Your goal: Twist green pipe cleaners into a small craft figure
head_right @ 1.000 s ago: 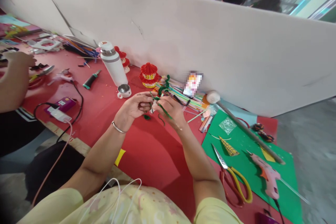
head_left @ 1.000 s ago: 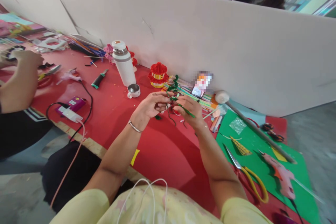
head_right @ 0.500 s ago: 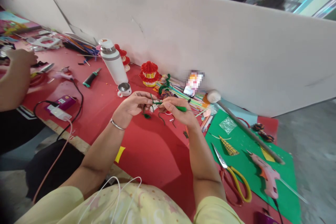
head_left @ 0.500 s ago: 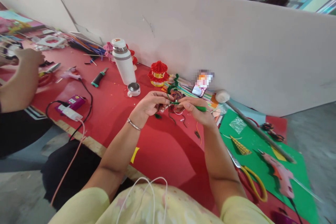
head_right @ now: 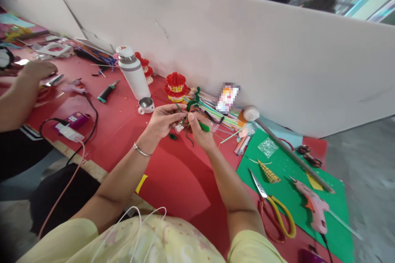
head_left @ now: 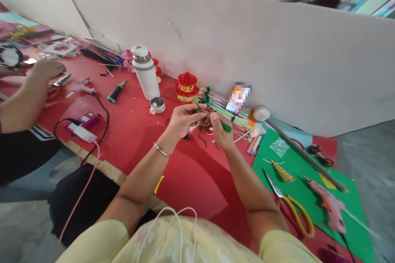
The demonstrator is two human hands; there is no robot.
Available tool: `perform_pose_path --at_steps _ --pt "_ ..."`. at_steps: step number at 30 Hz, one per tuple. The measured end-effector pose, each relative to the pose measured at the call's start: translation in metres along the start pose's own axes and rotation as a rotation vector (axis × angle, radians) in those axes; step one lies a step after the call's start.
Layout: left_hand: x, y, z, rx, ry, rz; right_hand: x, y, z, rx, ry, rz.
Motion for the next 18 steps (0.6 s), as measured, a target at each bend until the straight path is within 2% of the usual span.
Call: perform_pose_path --at_steps 3,6,9,11,13,15,18 --pt "0.004 0.003 0.001 -0.037 0.036 -0.045 -0.001 -0.003 -0.002 0.037 -0.08 -0.065" --pt "0.002 0.003 0.004 -0.1 0.091 -0.083 -0.001 -0.009 -0.007 0.097 -0.285 -0.131" --pt "-0.004 -0.003 0.007 -0.161 0.117 -0.133 0.003 -0.014 -0.008 0.247 -0.528 -0.237" --pt "-0.006 -0.005 0.011 -0.105 0.059 -0.141 0.005 -0.016 -0.005 0.395 -0.613 -0.282" --pt "-0.008 -0.006 0.015 0.025 -0.029 -0.074 0.007 -0.015 -0.001 0.537 -0.619 -0.247" --pt "-0.005 -0.004 0.012 0.092 -0.068 -0.009 0.009 -0.011 0.003 0.644 -0.588 -0.131" --pt "0.002 -0.001 0.008 0.205 -0.068 0.079 0.014 -0.003 0.006 0.689 -0.538 0.059"
Point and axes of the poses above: each hand's wrist, its own y-axis towards the middle knuckle, its own x-axis out of the back of the hand, z = x × y, the point moved 6 cm from there along y, towards the middle knuckle, and after that the axes turned 4 degrees about -y, right-handed, at the moved point
